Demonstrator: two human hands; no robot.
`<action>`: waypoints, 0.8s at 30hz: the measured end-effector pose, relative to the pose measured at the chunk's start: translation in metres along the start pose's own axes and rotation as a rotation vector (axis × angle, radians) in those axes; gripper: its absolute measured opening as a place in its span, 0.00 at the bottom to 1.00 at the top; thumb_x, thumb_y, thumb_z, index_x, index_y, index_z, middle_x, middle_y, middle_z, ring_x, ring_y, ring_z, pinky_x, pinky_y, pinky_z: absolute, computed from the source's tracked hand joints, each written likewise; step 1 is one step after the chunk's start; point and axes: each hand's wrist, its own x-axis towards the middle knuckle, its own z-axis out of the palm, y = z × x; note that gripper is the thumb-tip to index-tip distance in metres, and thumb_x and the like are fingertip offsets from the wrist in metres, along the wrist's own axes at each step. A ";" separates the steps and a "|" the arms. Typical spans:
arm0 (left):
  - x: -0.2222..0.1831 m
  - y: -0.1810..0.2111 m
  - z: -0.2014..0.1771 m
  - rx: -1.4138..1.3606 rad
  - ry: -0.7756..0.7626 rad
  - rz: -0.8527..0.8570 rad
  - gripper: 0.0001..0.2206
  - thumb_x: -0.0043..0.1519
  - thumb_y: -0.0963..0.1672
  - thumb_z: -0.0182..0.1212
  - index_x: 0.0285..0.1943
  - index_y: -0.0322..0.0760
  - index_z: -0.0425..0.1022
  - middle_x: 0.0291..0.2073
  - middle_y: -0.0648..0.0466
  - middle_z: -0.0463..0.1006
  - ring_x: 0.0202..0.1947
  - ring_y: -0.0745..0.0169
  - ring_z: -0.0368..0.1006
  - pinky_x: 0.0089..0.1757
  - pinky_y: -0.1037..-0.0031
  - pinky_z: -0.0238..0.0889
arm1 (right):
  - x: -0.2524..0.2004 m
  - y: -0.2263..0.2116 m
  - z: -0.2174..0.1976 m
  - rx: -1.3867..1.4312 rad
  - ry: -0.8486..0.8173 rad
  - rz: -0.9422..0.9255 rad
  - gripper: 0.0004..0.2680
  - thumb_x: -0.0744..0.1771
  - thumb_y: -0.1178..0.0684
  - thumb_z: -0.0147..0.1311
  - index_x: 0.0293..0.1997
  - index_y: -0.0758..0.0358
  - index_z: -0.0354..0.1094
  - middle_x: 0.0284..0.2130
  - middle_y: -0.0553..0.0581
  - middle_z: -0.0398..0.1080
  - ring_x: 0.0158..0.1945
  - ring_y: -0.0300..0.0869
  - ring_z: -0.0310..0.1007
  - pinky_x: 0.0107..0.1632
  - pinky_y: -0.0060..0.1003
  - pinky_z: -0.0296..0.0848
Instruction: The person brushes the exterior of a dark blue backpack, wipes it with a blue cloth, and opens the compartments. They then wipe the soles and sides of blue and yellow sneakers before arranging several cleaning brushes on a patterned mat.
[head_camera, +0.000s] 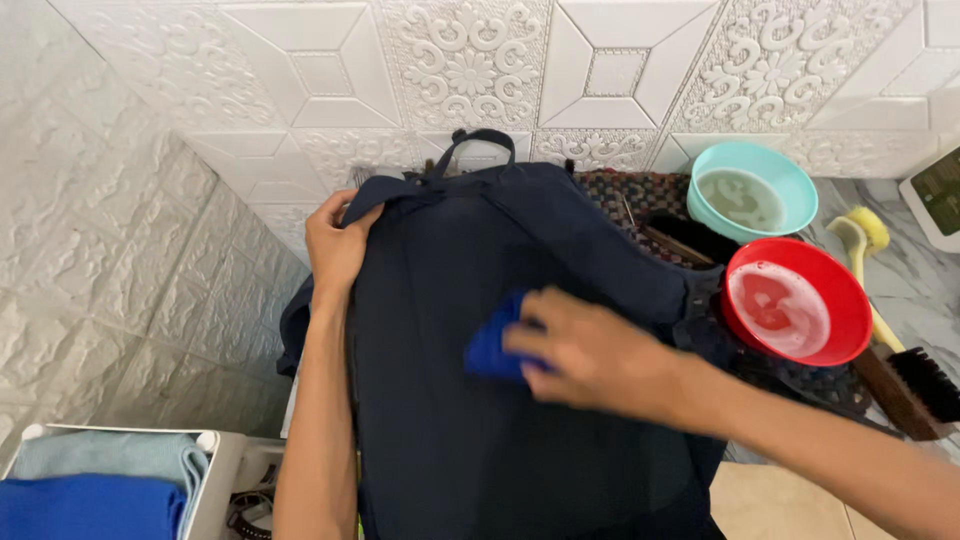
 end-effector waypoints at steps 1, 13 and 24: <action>-0.008 0.012 -0.003 -0.074 -0.031 -0.002 0.09 0.56 0.42 0.72 0.44 0.48 0.84 0.31 0.59 0.82 0.34 0.74 0.74 0.36 0.82 0.65 | -0.015 -0.020 -0.001 -0.011 -0.048 -0.103 0.12 0.66 0.45 0.54 0.52 0.57 0.70 0.44 0.63 0.67 0.47 0.56 0.68 0.48 0.45 0.71; -0.025 0.028 -0.006 -0.149 -0.090 0.047 0.09 0.59 0.41 0.69 0.49 0.41 0.82 0.42 0.58 0.84 0.46 0.72 0.78 0.46 0.82 0.69 | 0.021 0.053 -0.005 -0.318 0.198 0.162 0.14 0.67 0.56 0.53 0.59 0.49 0.65 0.45 0.62 0.63 0.48 0.59 0.62 0.32 0.51 0.75; -0.012 0.014 -0.003 -0.102 -0.065 0.034 0.07 0.58 0.42 0.70 0.44 0.43 0.83 0.37 0.62 0.84 0.40 0.78 0.76 0.42 0.85 0.66 | -0.109 -0.039 -0.008 0.198 -0.335 -0.253 0.18 0.68 0.46 0.62 0.62 0.59 0.66 0.50 0.66 0.60 0.60 0.66 0.61 0.46 0.55 0.71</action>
